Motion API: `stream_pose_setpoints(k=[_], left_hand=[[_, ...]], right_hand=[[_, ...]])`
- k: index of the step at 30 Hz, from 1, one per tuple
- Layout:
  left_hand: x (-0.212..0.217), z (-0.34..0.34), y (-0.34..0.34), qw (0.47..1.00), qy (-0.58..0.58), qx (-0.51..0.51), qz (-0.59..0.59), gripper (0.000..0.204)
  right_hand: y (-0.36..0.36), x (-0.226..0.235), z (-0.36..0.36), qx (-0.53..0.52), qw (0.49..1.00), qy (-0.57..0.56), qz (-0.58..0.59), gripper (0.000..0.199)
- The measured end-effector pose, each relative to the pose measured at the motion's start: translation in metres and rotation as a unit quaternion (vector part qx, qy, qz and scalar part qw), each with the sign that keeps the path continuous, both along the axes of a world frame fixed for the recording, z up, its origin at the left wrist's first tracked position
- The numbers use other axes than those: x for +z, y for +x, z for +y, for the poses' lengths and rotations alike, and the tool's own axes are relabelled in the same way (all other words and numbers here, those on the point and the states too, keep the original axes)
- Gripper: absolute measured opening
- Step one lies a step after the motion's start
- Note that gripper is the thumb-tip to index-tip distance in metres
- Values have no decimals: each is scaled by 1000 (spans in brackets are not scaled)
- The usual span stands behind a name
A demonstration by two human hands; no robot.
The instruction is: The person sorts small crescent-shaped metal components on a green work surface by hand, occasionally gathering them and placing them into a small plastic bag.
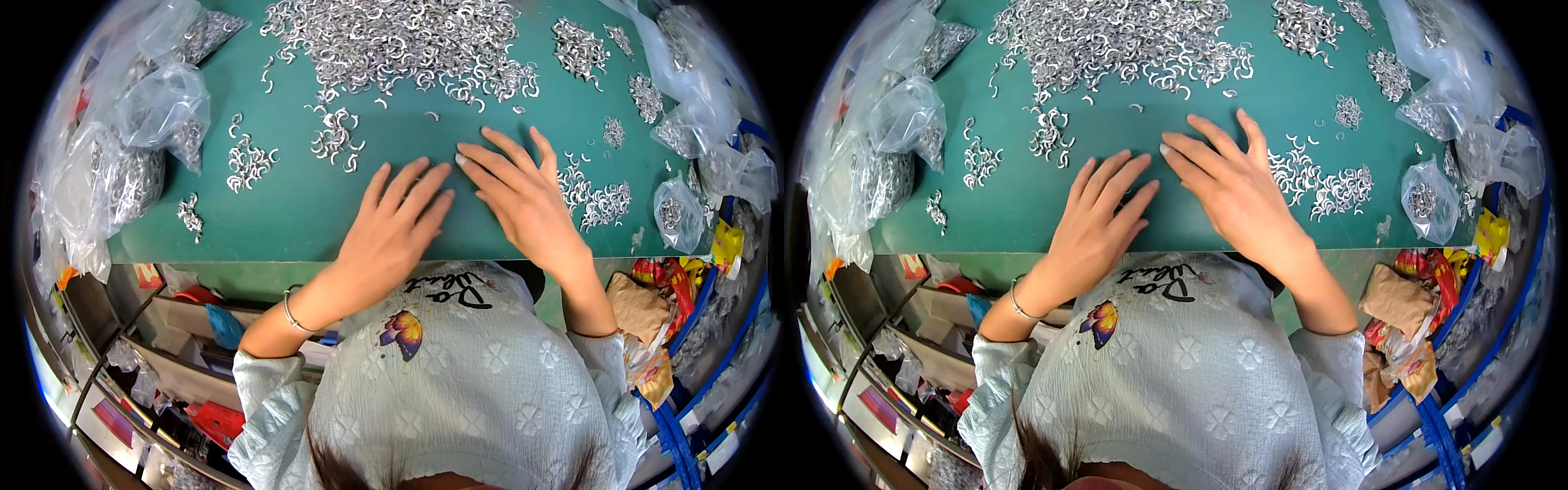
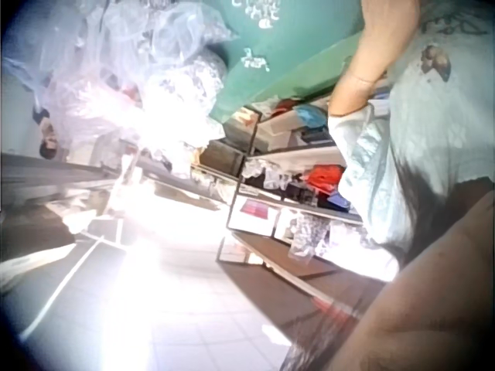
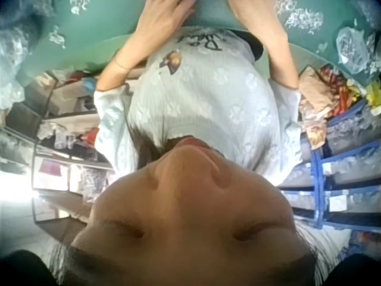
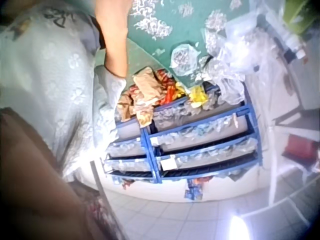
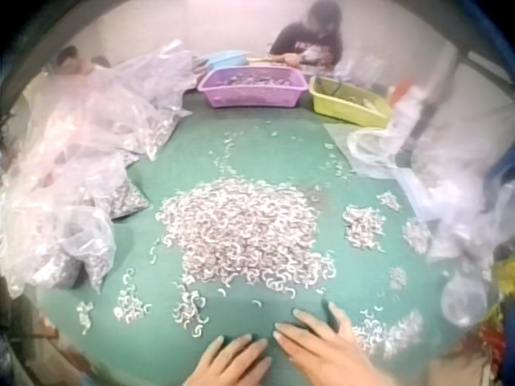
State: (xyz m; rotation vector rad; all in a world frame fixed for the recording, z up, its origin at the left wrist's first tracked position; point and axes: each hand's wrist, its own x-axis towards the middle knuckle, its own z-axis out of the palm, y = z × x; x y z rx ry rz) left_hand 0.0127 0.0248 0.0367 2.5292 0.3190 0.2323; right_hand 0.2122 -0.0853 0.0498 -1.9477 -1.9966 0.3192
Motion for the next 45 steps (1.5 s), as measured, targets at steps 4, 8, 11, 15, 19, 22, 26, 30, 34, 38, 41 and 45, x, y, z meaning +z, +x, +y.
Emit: stream_pose_setpoints(k=[4, 8, 11, 15, 19, 22, 26, 30, 34, 38, 41, 45], left_hand=[[-9, 0, -7, 999, -32, 35, -18, 37], [-4, 2, -3, 999, -23, 24, -32, 34], [-2, 5, -2, 998, -22, 32, -44, 34], [-2, 7, 0, 997, -25, 59, -48, 34], [2, 13, 14, 997, 1, 65, -39, 35], [0, 21, 24, 996, 21, 82, -42, 36], [4, 38, 37, 994, 26, 82, -67, 38], [-1, 55, 52, 994, 20, 90, -64, 36], [-7, 55, 55, 996, 8, 73, -47, 31], [-11, 56, 62, 997, 13, 44, -57, 26], [-15, 57, 65, 997, 12, 36, -68, 25], [-20, 57, 66, 996, 7, 33, -79, 23]], right_hand=[[2, -17, -8, 6, 997, 73, 24, 29], [9, -19, 0, 3, 990, 139, 36, 21], [39, -2, -1, -110, 983, 149, 14, 9], [70, 2, -8, -220, 966, 116, 75, 10], [21, 3, 4, -87, 989, 57, 104, 24], [0, -15, 10, -18, 993, 51, 102, 26], [1, -24, 7, -27, 995, 66, 72, 23], [23, -15, 5, -70, 988, 129, 56, 18], [110, 3, -5, -309, 930, 198, 3, 10], [196, -3, -36, -415, 891, 172, -58, 14], [201, -4, -35, -363, 913, 154, -99, 14], [103, 2, 5, -207, 965, 156, 39, 15]])
